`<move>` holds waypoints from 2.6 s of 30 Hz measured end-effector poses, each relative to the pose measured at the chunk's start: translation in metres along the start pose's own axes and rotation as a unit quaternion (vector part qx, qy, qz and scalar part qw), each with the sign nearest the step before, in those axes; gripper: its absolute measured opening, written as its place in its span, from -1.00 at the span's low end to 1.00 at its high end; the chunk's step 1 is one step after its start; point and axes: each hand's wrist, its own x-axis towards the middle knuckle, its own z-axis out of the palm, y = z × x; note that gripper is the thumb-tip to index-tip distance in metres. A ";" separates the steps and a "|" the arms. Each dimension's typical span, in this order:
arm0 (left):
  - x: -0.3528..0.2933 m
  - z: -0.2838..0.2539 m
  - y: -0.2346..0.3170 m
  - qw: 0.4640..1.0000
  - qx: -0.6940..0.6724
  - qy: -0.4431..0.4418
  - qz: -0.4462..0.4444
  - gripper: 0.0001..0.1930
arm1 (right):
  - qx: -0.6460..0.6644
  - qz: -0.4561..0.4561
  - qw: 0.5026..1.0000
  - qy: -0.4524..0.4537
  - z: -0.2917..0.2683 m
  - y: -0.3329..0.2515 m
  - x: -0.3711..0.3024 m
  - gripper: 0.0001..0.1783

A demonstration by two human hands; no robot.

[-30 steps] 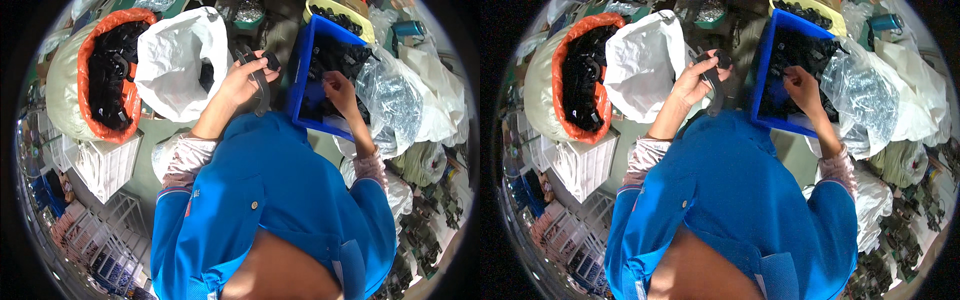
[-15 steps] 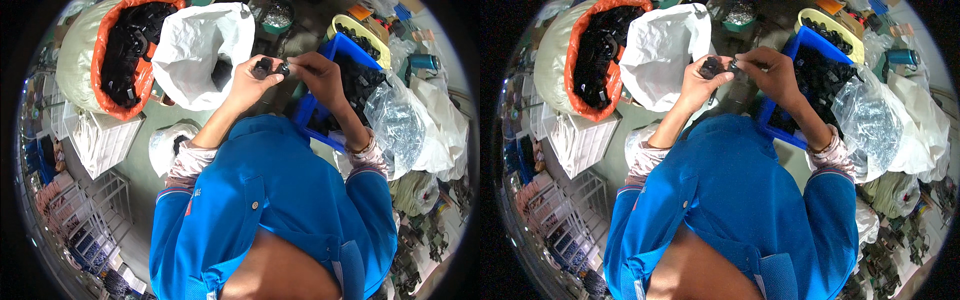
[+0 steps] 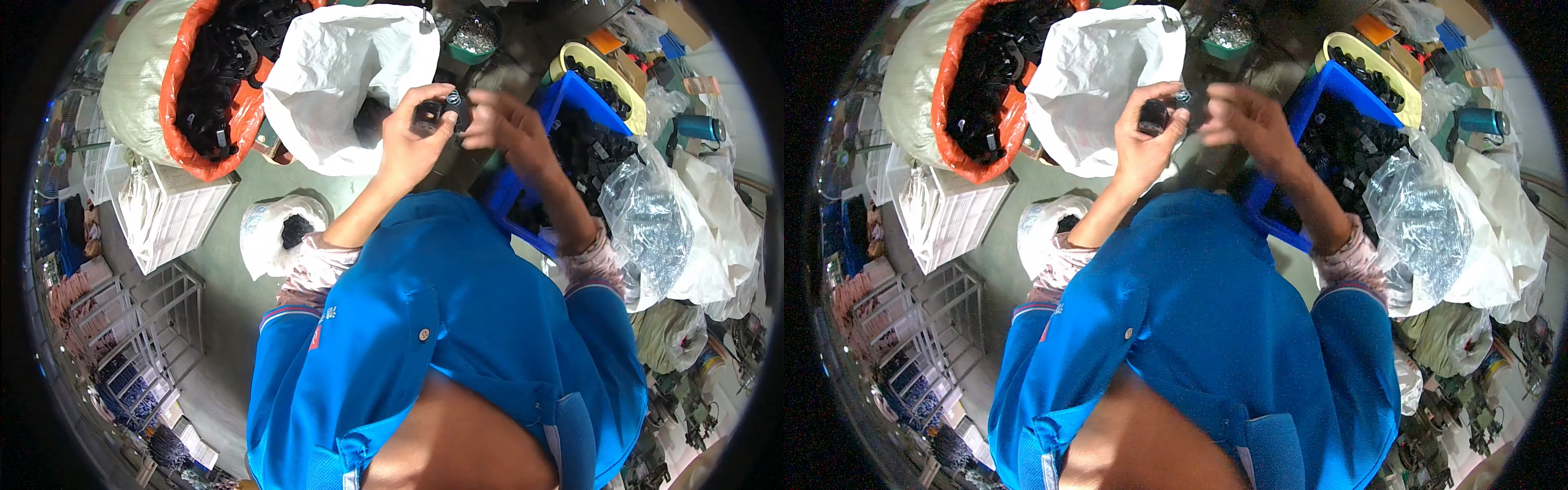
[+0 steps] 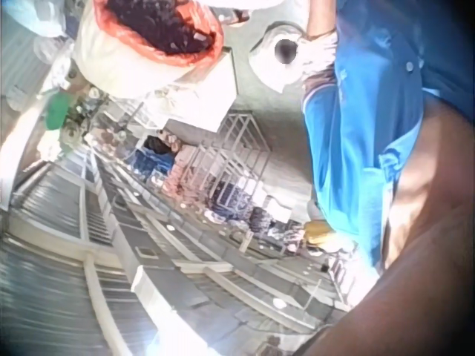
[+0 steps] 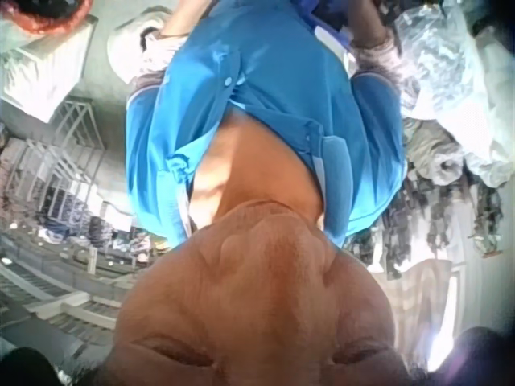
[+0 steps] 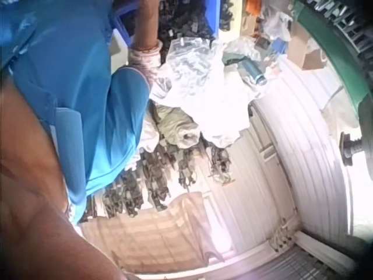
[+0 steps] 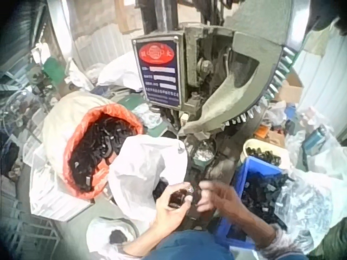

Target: The person repeatedly picks small black plastic components from a blue bin and a white sack, joins them together by hand, and places the assembled units into the sack. The process is continuous and repetitive throughout the clip.

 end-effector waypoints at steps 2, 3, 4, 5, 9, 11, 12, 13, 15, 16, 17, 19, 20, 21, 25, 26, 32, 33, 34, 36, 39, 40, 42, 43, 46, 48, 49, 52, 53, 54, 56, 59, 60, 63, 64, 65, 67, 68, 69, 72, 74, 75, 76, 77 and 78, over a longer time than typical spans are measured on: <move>0.001 0.000 -0.001 1.000 0.028 0.002 0.001 -0.66 | 0.168 0.032 0.985 0.012 0.017 0.018 -0.005 -0.49; 0.001 0.001 0.001 0.999 0.041 0.003 0.001 -0.65 | 0.208 0.030 0.978 0.018 0.019 0.025 -0.005 -0.52; 0.002 0.000 0.004 0.999 0.034 -0.009 -0.026 -0.68 | 0.212 0.035 0.976 0.028 0.016 0.029 -0.004 -0.54; 0.003 -0.004 0.000 0.997 0.066 -0.020 0.034 -0.70 | 0.218 0.040 0.974 0.037 0.012 0.034 0.000 -0.56; 0.023 -0.027 -0.009 0.965 0.156 -0.091 0.190 -0.75 | 0.171 0.045 0.983 0.058 0.003 0.028 -0.003 -0.59; 0.028 -0.034 -0.008 0.954 0.173 -0.137 0.204 -0.75 | 0.140 0.045 0.987 0.062 0.002 0.023 -0.003 -0.59; 0.029 -0.036 -0.003 0.948 0.186 -0.156 0.206 -0.75 | 0.124 0.045 0.989 0.064 0.002 0.022 -0.003 -0.59; 0.031 -0.037 -0.001 0.943 0.190 -0.162 0.222 -0.74 | 0.117 0.038 0.991 0.060 0.000 0.022 -0.003 -0.59; 0.034 -0.038 0.000 0.931 0.197 -0.175 0.253 -0.74 | 0.103 0.026 0.993 0.052 -0.003 0.022 -0.001 -0.59; 0.034 -0.039 0.000 0.932 0.196 -0.177 0.247 -0.73 | 0.104 0.027 0.993 0.050 -0.003 0.020 -0.001 -0.59; 0.034 -0.040 0.000 0.933 0.195 -0.180 0.242 -0.73 | 0.105 0.029 0.993 0.049 -0.003 0.017 0.000 -0.59; 0.033 -0.040 0.002 0.940 0.191 -0.175 0.220 -0.73 | 0.108 0.033 0.993 0.046 -0.004 0.017 0.001 -0.59; 0.031 -0.039 0.005 0.946 0.189 -0.167 0.204 -0.73 | 0.109 0.035 0.992 0.045 -0.005 0.017 0.002 -0.59; 0.031 -0.038 0.007 0.951 0.187 -0.159 0.189 -0.73 | 0.110 0.037 0.992 0.044 -0.006 0.017 0.003 -0.60; 0.033 -0.040 0.003 0.941 0.194 -0.163 0.226 -0.75 | 0.098 0.018 0.994 0.047 -0.005 0.016 0.005 -0.60; 0.032 -0.040 0.004 0.945 0.194 -0.160 0.211 -0.77 | 0.093 0.013 0.995 0.042 -0.007 0.017 0.005 -0.60; 0.027 -0.032 0.002 0.969 0.168 -0.116 0.135 -0.77 | 0.025 -0.068 0.996 0.056 -0.003 0.017 0.005 -0.64; 0.026 -0.031 0.001 0.974 0.164 -0.110 0.111 -0.77 | 0.020 -0.088 0.994 0.062 -0.002 0.016 0.005 -0.65; 0.024 -0.029 -0.006 0.982 0.141 -0.101 0.070 -0.79 | 0.013 -0.096 0.993 0.072 -0.001 0.017 0.005 -0.65; 0.019 -0.024 -0.017 0.992 0.097 -0.081 -0.010 -0.81 | 0.000 -0.112 0.990 0.090 0.000 0.018 0.006 -0.65; 0.015 -0.016 -0.013 0.988 -0.064 -0.056 -0.127 -0.81 | 0.002 -0.119 0.988 0.097 -0.001 0.024 0.008 -0.64; 0.015 -0.015 -0.016 0.985 -0.097 -0.057 -0.128 -0.80 | -0.016 -0.109 0.989 0.098 -0.002 0.024 0.008 -0.64; 0.018 -0.015 -0.021 0.977 -0.160 -0.059 -0.131 -0.78 | -0.049 -0.085 0.990 0.100 -0.004 0.021 0.008 -0.64; 0.020 -0.018 -0.022 0.965 -0.169 -0.067 -0.189 -0.77 | -0.025 -0.065 0.992 0.103 -0.006 0.022 0.009 -0.64; 0.032 -0.041 -0.012 0.911 -0.206 -0.099 -0.344 -0.63 | 0.050 -0.017 0.993 0.107 -0.014 0.024 0.010 -0.64; 0.033 -0.054 -0.013 0.846 -0.329 -0.148 -0.392 -0.49 | 0.105 -0.001 0.990 0.097 -0.020 0.025 0.010 -0.63; 0.030 -0.057 -0.011 0.804 -0.414 -0.175 -0.391 -0.46 | 0.124 0.000 0.989 0.082 -0.025 0.025 0.010 -0.63; 0.021 -0.054 -0.017 0.843 -0.330 -0.183 -0.383 -0.54 | 0.164 -0.002 0.985 0.050 -0.032 0.025 0.010 -0.63; 0.020 -0.054 -0.017 0.868 -0.267 -0.202 -0.367 -0.57 | 0.164 -0.009 0.985 0.048 -0.033 0.020 0.010 -0.64; 0.017 -0.052 -0.014 0.867 -0.261 -0.219 -0.364 -0.67 | 0.164 -0.016 0.985 0.045 -0.033 0.016 0.011 -0.65; 0.013 -0.049 -0.015 0.873 -0.255 -0.246 -0.336 -0.63 | 0.137 -0.028 0.988 0.062 -0.037 0.013 0.013 -0.68; 0.011 -0.044 -0.012 0.885 -0.210 -0.267 -0.319 -0.62 | 0.067 -0.030 0.996 0.056 -0.037 0.000 0.014 -0.73; 0.011 -0.043 -0.012 0.889 -0.193 -0.276 -0.310 -0.61 | 0.039 -0.028 0.998 0.049 -0.036 -0.002 0.014 -0.75; 0.009 -0.041 -0.012 0.885 -0.182 -0.287 -0.318 -0.60 | -0.038 -0.057 0.997 0.020 -0.038 0.000 0.016 -0.74; 0.009 -0.040 -0.013 0.882 -0.191 -0.286 -0.320 -0.60 | -0.044 -0.056 0.997 0.017 -0.038 0.000 0.016 -0.72; 0.008 -0.039 -0.013 0.880 -0.200 -0.286 -0.323 -0.59 | -0.050 -0.054 0.997 0.014 -0.039 -0.001 0.015 -0.70; 0.007 -0.037 -0.011 0.876 -0.205 -0.290 -0.327 -0.59 | -0.061 -0.052 0.997 0.006 -0.041 -0.002 0.015 -0.69; 0.007 -0.036 -0.009 0.874 -0.200 -0.295 -0.330 -0.59 | -0.067 -0.052 0.996 0.003 -0.041 -0.003 0.015 -0.69; 0.008 -0.035 -0.008 0.872 -0.196 -0.300 -0.332 -0.58 | -0.073 -0.052 0.996 0.001 -0.042 -0.004 0.014 -0.69; 0.006 -0.033 -0.007 0.869 -0.200 -0.302 -0.337 -0.58 | -0.114 -0.049 0.992 0.002 -0.040 -0.011 0.014 -0.70; 0.006 -0.032 -0.008 0.867 -0.203 -0.302 -0.341 -0.57 | -0.104 -0.053 0.993 -0.013 -0.044 -0.009 0.016 -0.70; 0.005 -0.031 -0.008 0.866 -0.205 -0.302 -0.342 -0.57 | -0.100 -0.055 0.993 -0.020 -0.045 -0.008 0.017 -0.70; 0.005 -0.031 -0.008 0.865 -0.203 -0.302 -0.344 -0.58 | -0.100 -0.057 0.993 -0.015 -0.046 -0.008 0.016 -0.70; 0.005 -0.030 -0.008 0.865 -0.203 -0.302 -0.345 -0.58 | -0.101 -0.059 0.993 -0.012 -0.046 -0.008 0.016 -0.71; 0.004 -0.029 -0.008 0.865 -0.202 -0.302 -0.346 -0.58 | -0.101 -0.061 0.993 -0.008 -0.047 -0.008 0.016 -0.71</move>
